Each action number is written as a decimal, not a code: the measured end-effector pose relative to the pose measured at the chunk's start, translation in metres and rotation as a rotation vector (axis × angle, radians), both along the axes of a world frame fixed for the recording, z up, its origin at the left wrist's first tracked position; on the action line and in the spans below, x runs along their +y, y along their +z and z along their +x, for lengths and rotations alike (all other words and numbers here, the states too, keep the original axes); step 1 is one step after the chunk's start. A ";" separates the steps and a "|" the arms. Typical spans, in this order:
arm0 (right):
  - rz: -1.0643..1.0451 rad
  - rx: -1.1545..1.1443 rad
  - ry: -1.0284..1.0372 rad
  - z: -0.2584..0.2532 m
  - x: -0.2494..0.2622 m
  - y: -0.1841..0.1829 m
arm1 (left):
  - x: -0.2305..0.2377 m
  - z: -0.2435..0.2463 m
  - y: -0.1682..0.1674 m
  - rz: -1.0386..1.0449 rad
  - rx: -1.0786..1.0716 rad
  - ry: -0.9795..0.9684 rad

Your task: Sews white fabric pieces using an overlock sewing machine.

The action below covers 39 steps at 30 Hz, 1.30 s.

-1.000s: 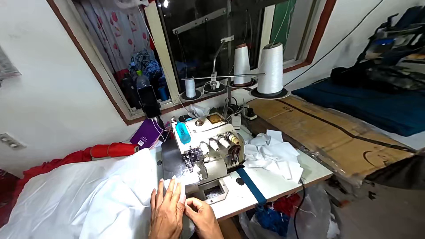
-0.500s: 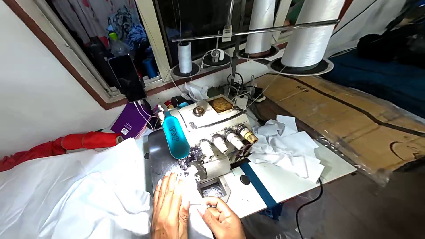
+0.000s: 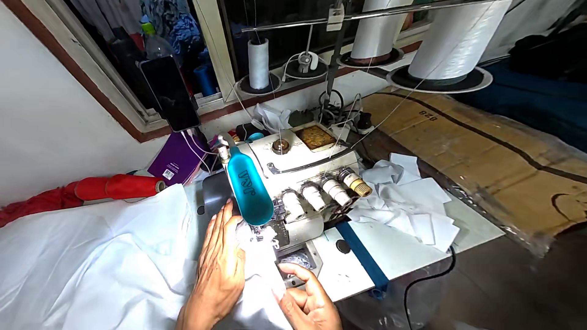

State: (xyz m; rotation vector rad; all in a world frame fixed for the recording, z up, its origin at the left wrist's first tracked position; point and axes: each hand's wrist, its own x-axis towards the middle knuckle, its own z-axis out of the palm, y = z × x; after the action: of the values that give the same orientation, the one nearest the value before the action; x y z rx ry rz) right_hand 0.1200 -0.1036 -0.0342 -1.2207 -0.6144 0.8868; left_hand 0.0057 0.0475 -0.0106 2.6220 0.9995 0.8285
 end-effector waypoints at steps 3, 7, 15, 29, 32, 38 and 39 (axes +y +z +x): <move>0.000 -0.023 -0.008 -0.002 0.003 0.004 | 0.008 0.002 0.005 -0.010 0.086 -0.005; 0.022 -0.045 -0.003 -0.004 0.005 0.004 | 0.015 0.008 0.007 0.027 0.164 0.020; 0.037 -0.053 -0.031 -0.005 0.008 0.007 | 0.026 0.027 0.018 -0.010 0.297 0.117; -0.090 -0.312 0.205 0.022 0.024 0.016 | 0.020 0.026 0.015 0.012 0.286 0.140; -0.075 -0.253 0.193 0.023 0.026 0.012 | 0.024 0.029 0.020 -0.055 0.332 0.169; 0.025 -0.103 0.123 0.017 0.024 0.011 | 0.031 0.029 0.020 -0.047 0.312 0.189; 0.026 -0.095 0.109 0.016 0.023 0.011 | 0.030 0.029 0.020 -0.040 0.308 0.189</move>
State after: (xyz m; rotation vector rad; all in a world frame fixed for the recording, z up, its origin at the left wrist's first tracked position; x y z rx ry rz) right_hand 0.1364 -0.0808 -0.0234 -1.2207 -0.7724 0.9126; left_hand 0.0343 0.0778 0.0094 2.7039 1.3435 0.4396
